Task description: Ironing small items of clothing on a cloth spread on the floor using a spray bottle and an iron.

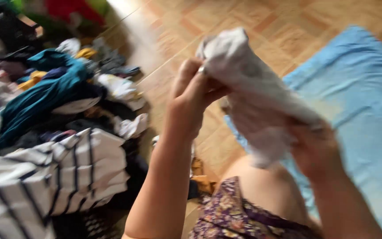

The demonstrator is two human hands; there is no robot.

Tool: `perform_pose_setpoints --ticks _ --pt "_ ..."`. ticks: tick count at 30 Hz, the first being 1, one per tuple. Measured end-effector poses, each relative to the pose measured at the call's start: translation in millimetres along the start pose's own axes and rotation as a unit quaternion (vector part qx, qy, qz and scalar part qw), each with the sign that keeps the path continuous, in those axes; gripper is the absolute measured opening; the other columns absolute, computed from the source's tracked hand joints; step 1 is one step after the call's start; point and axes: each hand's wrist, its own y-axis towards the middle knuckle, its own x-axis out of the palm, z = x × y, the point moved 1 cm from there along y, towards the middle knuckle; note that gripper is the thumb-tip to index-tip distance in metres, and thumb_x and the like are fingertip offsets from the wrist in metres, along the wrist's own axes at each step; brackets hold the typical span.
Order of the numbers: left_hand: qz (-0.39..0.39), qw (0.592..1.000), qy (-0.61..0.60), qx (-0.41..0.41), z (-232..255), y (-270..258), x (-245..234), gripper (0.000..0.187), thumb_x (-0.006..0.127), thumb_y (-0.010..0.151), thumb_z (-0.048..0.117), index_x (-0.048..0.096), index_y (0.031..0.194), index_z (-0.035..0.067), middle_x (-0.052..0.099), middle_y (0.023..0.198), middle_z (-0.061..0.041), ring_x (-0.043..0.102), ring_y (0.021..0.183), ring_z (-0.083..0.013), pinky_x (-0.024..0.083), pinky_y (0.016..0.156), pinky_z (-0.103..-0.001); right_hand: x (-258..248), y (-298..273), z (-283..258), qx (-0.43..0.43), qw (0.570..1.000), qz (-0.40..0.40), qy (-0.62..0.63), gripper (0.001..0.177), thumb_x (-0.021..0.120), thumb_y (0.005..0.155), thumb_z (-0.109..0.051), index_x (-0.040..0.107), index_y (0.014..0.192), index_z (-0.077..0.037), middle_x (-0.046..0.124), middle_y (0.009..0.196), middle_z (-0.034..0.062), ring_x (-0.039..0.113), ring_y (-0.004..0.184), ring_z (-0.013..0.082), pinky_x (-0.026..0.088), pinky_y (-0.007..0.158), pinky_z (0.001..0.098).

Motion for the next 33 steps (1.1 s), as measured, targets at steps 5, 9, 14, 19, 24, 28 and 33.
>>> perform_pose_setpoints --ticks 5,9,14,19,24,28,33 --pt "-0.131 0.984 0.116 0.015 -130 50 140 0.016 0.055 0.104 0.016 0.055 0.111 0.002 0.066 0.101 -0.017 0.071 0.094 -0.0297 0.062 0.083 -0.043 -141 -63 -114 -0.082 0.982 0.161 -0.058 0.029 0.058 0.103 -0.004 0.063 0.131 0.0 0.068 0.126 0.0089 0.066 0.113 0.0201 0.054 0.101 0.0351" --pt "-0.223 0.857 0.455 0.091 -274 36 207 0.047 0.066 0.092 0.029 0.049 0.125 0.001 0.064 0.111 -0.029 0.065 0.1 -0.0486 0.054 0.081 -0.054 -328 -110 -86 0.011 0.818 0.328 -0.472 0.063 0.076 0.088 -0.022 0.052 0.144 -0.003 0.064 0.127 0.017 0.065 0.105 0.0302 0.053 0.088 0.0454" --pt "-0.384 0.659 0.646 -0.016 -449 -28 201 0.035 0.061 0.09 0.019 0.057 0.123 0.008 0.063 0.115 -0.024 0.067 0.105 -0.0452 0.055 0.084 -0.056 -415 -146 20 0.105 0.674 0.283 -0.675 0.073 0.086 0.074 -0.026 0.056 0.138 -0.009 0.062 0.132 0.0226 0.064 0.118 0.0411 0.053 0.096 0.0475" --pt "-0.489 0.531 0.691 -0.03 -484 -52 188 0.048 0.056 0.087 0.015 0.058 0.135 0.019 0.057 0.132 -0.014 0.064 0.11 -0.0411 0.055 0.08 -0.055 -383 -117 36 0.161 0.683 0.194 -0.685 0.077 0.078 0.074 -0.019 0.05 0.145 -0.019 0.046 0.145 0.0188 0.056 0.123 0.0422 0.051 0.097 0.048" --pt "-0.475 0.453 0.742 0.135 -541 -51 168 0.034 0.059 0.089 0.022 0.061 0.123 0.022 0.066 0.118 -0.002 0.064 0.108 -0.0272 0.052 0.082 -0.046 -417 -105 50 0.222 0.635 0.247 -0.697 0.038 0.063 0.092 -0.013 0.064 0.129 -0.017 0.062 0.133 0.0147 0.063 0.119 0.0387 0.053 0.097 0.0488" --pt "-0.469 0.44 0.752 0.146 -542 -38 172 0.019 0.059 0.095 0.029 0.064 0.112 0.022 0.069 0.111 -0.004 0.065 0.107 -0.0259 0.05 0.086 -0.048 -414 -98 22 0.183 0.664 0.286 -0.667 0.03 0.074 0.088 -0.023 0.072 0.115 -0.013 0.072 0.115 0.0151 0.068 0.108 0.0369 0.056 0.09 0.0467" --pt "-0.402 0.759 0.49 0.148 -447 10 216 0.024 0.064 0.092 0.014 0.058 0.111 0.0 0.064 0.103 -0.023 0.062 0.094 -0.0445 0.05 0.078 -0.052 -351 -125 -80 -0.066 0.771 0.358 -0.523 0.026 0.078 0.086 -0.01 0.075 0.112 -0.008 0.073 0.076 0.0089 0.066 0.064 0.0123 0.051 0.06 0.029"
